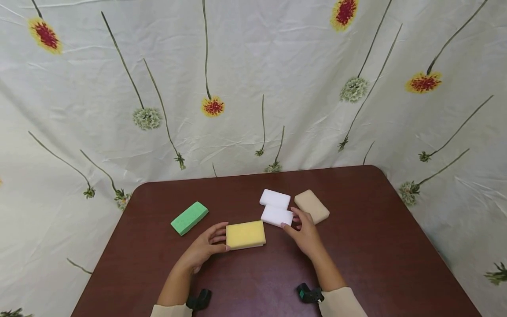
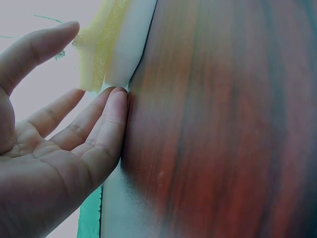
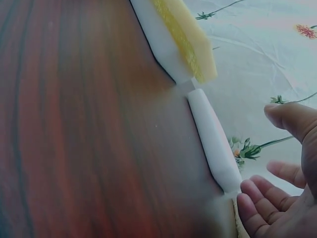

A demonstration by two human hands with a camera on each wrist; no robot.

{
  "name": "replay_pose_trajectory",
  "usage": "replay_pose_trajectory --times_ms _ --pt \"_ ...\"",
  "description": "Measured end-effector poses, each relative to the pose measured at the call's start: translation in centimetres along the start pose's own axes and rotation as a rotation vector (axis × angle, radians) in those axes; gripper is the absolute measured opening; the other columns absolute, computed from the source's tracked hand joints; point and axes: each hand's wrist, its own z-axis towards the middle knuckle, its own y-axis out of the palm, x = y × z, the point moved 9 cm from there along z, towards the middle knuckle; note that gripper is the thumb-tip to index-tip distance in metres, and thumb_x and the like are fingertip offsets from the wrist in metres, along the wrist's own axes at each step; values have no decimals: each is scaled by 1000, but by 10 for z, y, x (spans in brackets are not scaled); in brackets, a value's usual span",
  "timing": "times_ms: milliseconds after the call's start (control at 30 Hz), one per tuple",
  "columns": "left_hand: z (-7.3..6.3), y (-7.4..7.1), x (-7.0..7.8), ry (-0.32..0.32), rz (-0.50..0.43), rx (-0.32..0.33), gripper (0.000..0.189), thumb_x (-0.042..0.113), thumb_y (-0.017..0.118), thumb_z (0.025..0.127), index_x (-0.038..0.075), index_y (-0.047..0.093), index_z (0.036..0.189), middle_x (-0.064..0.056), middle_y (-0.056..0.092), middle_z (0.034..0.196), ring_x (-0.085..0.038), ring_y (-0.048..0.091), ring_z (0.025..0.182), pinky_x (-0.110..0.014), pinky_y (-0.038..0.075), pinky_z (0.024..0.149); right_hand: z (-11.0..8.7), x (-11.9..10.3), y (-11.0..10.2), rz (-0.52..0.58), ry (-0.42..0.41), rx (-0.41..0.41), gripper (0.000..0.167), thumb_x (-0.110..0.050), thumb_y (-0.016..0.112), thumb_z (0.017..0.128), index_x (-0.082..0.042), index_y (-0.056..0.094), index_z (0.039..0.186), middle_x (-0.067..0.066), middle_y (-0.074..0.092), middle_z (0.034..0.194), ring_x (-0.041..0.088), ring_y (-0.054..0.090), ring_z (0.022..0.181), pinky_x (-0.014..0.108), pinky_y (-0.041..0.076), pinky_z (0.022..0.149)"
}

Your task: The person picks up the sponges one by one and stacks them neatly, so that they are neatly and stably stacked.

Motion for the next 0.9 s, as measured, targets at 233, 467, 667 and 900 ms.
replay_pose_trajectory --times_ms 233,467,667,900 --pt "2 0 -4 1 -1 -17 82 11 79 85 14 37 156 -15 49 150 -33 51 133 -42 50 102 0 7 3 -25 64 -46 71 -23 73 94 1 40 152 24 47 141 37 52 128 49 47 103" --pt "2 0 -3 0 -12 -11 82 11 79 85 15 38 156 -15 49 150 -32 51 134 -43 49 103 6 11 4 -48 84 -61 75 -20 74 92 6 36 152 27 47 141 39 51 129 51 47 105" --pt "1 1 -2 7 -12 -10 81 11 79 85 14 38 156 -16 50 150 -32 52 133 -42 50 102 8 13 6 -96 98 -95 79 -22 76 91 5 35 153 27 47 140 39 56 122 50 49 101" --pt "1 0 -4 3 0 -16 81 12 78 86 13 37 156 -16 49 150 -33 51 133 -40 51 100 12 15 8 -158 93 -119 81 -22 78 89 3 36 153 27 46 138 39 61 112 50 53 95"
